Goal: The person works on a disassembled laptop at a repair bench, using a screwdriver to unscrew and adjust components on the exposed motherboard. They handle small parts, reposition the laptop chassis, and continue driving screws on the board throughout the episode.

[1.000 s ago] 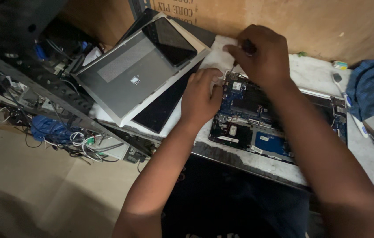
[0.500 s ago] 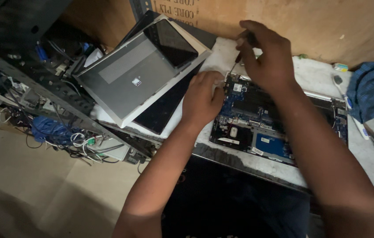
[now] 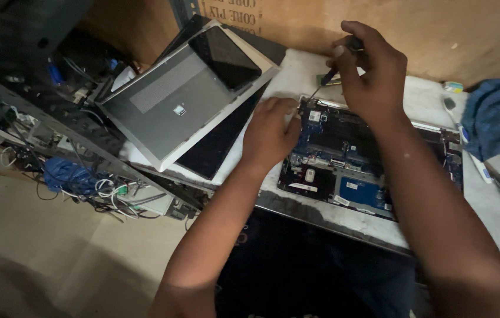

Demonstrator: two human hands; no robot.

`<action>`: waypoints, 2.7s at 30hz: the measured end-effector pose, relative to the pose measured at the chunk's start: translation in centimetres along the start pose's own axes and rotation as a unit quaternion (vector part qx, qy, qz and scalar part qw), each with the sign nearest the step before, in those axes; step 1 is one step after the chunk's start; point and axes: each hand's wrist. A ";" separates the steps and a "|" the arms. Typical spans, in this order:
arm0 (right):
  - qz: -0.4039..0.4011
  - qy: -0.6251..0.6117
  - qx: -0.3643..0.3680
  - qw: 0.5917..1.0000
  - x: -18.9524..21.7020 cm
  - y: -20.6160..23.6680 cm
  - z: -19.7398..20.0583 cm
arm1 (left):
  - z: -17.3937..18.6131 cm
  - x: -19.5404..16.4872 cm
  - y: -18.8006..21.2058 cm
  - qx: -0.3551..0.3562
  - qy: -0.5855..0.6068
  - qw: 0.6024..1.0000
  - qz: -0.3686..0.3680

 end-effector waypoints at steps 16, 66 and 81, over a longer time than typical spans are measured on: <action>-0.065 -0.117 -0.063 0.989 1.7 2.5 1.7 | 0.5 -1.3 -0.2 0.001 0.004 1.000 -0.027; -0.111 -0.005 -0.176 0.978 -4.6 20.2 25.1 | 0.4 -3.0 -0.5 0.171 -0.390 0.898 -0.108; -0.104 -0.049 -0.102 0.988 -5.3 19.8 23.7 | 0.3 -3.3 -0.5 0.169 -0.407 0.892 -0.102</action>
Point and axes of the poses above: each hand's wrist, its own y-axis away from the middle knuckle, its own z-axis out of the back of the hand, x = y × z, and after that the axes turned 8 degrees about x, right-handed
